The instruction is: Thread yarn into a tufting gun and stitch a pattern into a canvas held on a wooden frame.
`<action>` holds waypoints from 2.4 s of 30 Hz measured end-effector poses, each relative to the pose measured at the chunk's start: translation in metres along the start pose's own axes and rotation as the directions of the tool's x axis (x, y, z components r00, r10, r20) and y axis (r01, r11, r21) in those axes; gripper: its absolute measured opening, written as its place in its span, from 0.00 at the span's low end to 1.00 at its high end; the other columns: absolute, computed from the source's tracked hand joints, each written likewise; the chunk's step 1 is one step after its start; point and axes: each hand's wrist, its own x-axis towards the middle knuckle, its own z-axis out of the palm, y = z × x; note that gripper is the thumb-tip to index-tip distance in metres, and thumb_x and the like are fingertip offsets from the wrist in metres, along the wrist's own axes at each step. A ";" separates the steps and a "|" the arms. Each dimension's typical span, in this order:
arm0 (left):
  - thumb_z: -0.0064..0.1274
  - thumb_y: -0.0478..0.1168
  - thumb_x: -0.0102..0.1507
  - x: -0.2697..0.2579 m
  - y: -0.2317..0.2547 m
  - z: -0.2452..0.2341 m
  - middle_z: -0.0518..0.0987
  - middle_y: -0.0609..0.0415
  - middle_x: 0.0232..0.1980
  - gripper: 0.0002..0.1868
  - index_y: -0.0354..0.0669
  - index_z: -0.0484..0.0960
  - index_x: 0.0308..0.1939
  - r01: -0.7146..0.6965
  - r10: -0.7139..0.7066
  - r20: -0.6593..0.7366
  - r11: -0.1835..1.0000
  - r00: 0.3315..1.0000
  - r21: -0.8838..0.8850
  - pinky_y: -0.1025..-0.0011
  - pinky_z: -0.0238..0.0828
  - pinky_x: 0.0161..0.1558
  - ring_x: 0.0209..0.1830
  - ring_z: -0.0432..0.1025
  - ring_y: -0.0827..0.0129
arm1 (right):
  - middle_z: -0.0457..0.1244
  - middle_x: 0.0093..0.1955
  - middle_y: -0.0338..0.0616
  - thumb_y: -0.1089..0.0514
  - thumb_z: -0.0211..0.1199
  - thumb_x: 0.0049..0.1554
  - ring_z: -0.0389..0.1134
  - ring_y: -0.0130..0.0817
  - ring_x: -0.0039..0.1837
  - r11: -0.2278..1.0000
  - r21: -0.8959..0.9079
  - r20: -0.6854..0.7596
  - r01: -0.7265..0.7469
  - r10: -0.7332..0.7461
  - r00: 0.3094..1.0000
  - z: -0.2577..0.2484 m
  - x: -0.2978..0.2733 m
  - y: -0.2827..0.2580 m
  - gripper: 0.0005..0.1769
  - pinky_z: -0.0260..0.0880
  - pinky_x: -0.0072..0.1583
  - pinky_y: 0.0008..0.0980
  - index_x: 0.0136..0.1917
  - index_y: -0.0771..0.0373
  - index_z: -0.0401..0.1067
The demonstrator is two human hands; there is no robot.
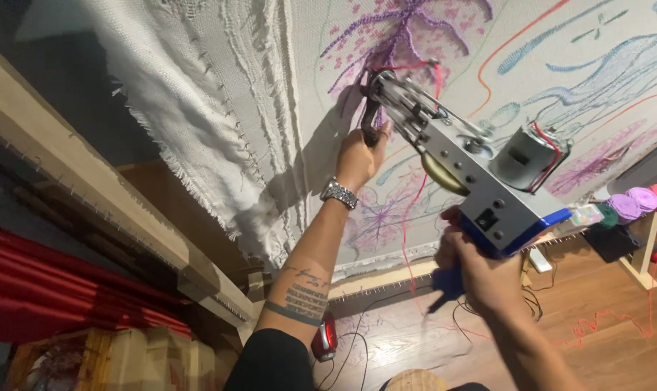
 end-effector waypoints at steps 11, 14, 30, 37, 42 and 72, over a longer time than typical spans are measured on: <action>0.50 0.45 0.55 -0.017 -0.001 0.029 0.77 0.53 0.24 0.11 0.41 0.75 0.25 0.107 -0.053 0.151 0.921 0.987 -0.375 0.81 0.63 0.18 0.15 0.68 0.73 | 0.51 0.23 0.43 0.72 0.52 0.46 0.52 0.29 0.24 0.997 0.075 -0.087 0.024 -0.018 0.996 -0.009 -0.024 -0.020 0.09 0.56 0.26 0.28 0.44 0.72 0.64; 0.51 0.39 0.55 -0.034 0.027 0.022 0.77 0.54 0.33 0.06 0.41 0.75 0.32 0.410 -0.088 0.485 0.676 0.870 -0.612 0.85 0.56 0.12 0.11 0.66 0.75 | 0.51 0.22 0.44 0.70 0.51 0.47 0.52 0.29 0.23 0.999 -0.015 -0.055 0.041 -0.042 0.998 -0.047 -0.033 -0.031 0.11 0.55 0.26 0.28 0.45 0.74 0.63; 0.58 0.47 0.50 -0.052 0.118 0.013 0.76 0.55 0.22 0.14 0.40 0.83 0.32 0.377 0.051 0.715 0.822 0.697 -0.426 0.81 0.61 0.19 0.16 0.63 0.77 | 0.54 0.26 0.39 0.69 0.51 0.48 0.52 0.23 0.26 0.993 -0.042 0.078 0.115 -0.111 0.991 -0.097 -0.065 -0.062 0.18 0.52 0.29 0.19 0.54 0.72 0.63; 0.57 0.48 0.50 -0.040 0.118 0.019 0.78 0.55 0.25 0.15 0.41 0.82 0.32 0.233 0.147 0.648 0.855 0.747 -0.463 0.80 0.66 0.21 0.18 0.68 0.76 | 0.51 0.27 0.39 0.72 0.49 0.48 0.48 0.26 0.28 0.997 0.042 -0.019 0.063 -0.063 0.998 -0.087 -0.075 -0.065 0.18 0.49 0.32 0.23 0.54 0.70 0.65; 0.52 0.64 0.44 -0.040 0.121 -0.003 0.77 0.60 0.27 0.31 0.46 0.80 0.41 -0.023 0.169 0.527 0.962 0.833 -0.272 0.79 0.55 0.24 0.19 0.64 0.79 | 0.55 0.33 0.39 0.74 0.48 0.47 0.51 0.24 0.27 0.992 0.078 -0.028 0.101 -0.099 0.995 -0.101 -0.067 -0.056 0.22 0.50 0.30 0.22 0.56 0.68 0.64; 0.47 0.35 0.54 -0.007 0.049 -0.011 0.73 0.54 0.28 0.00 0.44 0.72 0.29 -0.429 0.568 -0.249 0.787 0.784 0.443 0.73 0.65 0.27 0.22 0.64 0.69 | 0.60 0.52 0.51 0.72 0.48 0.47 0.53 0.26 0.29 0.991 -0.016 -0.036 0.136 -0.137 0.990 -0.124 -0.055 -0.030 0.18 0.55 0.29 0.22 0.54 0.73 0.61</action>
